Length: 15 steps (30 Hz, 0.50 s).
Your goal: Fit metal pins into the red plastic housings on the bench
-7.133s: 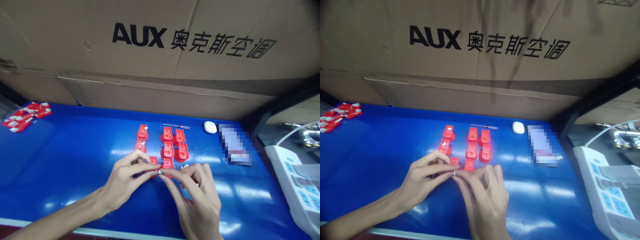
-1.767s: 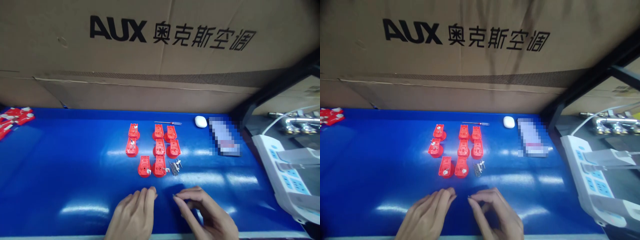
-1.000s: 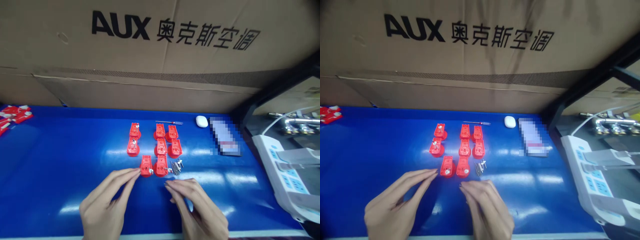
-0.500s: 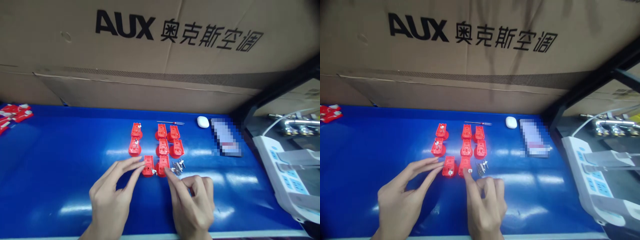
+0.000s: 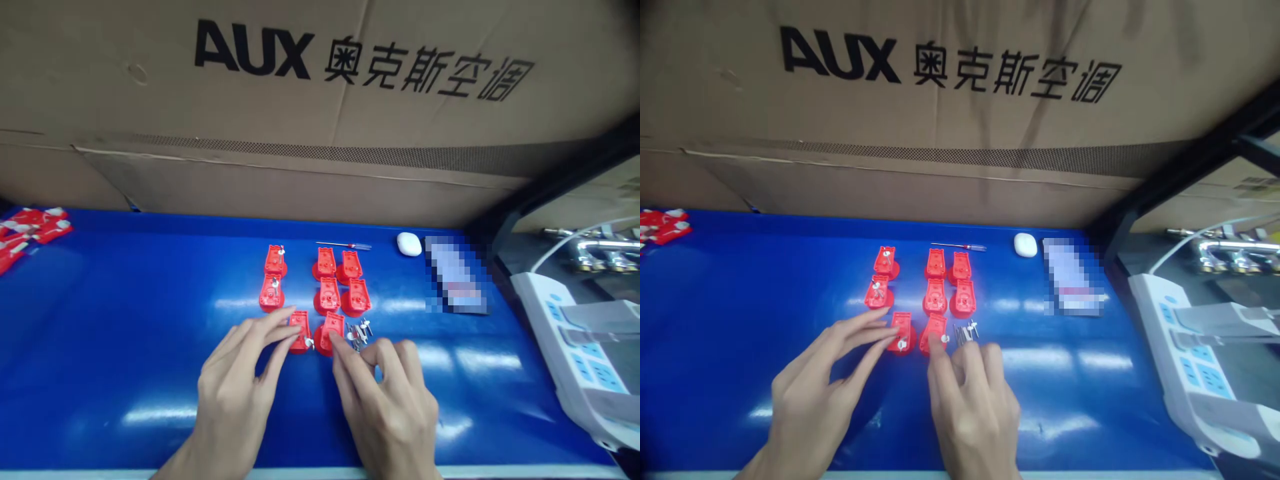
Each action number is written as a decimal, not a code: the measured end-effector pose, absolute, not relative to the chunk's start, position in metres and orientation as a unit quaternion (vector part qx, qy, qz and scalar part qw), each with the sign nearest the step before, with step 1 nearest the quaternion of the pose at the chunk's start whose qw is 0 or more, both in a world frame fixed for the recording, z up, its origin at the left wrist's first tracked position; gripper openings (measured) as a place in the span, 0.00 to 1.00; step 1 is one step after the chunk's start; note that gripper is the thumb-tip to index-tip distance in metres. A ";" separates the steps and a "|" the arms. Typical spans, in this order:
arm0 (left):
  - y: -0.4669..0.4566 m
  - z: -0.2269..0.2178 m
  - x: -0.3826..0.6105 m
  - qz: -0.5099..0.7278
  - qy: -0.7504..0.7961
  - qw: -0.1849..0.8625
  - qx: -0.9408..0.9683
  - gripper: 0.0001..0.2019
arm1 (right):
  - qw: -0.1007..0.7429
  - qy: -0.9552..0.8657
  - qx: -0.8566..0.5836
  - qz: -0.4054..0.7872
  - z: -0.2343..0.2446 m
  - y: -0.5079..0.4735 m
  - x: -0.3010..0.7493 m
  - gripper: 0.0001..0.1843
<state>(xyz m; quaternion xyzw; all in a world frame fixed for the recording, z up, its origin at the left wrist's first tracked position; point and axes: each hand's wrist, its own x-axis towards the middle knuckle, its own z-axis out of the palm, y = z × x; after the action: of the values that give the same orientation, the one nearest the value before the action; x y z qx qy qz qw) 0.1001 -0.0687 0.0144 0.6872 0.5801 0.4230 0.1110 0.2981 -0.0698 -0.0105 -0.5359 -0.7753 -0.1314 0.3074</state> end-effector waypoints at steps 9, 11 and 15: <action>-0.068 0.011 0.099 0.381 0.540 0.072 0.747 0.22 | 0.272 -0.801 -0.515 -0.139 -0.016 -0.075 0.305 0.14; -0.069 0.012 0.099 0.367 0.525 0.066 0.765 0.25 | 0.270 -0.806 -0.509 -0.140 -0.018 -0.075 0.306 0.15; -0.071 0.013 0.096 0.335 0.504 0.087 0.791 0.30 | 0.268 -0.815 -0.494 -0.141 -0.020 -0.074 0.309 0.18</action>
<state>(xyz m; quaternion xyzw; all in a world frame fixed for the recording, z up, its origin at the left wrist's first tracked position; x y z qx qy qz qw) 0.0955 -0.0708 0.0134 0.7915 0.5039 0.3347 0.0871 0.3085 -0.0744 -0.0202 -0.4945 -0.8147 -0.1406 0.2684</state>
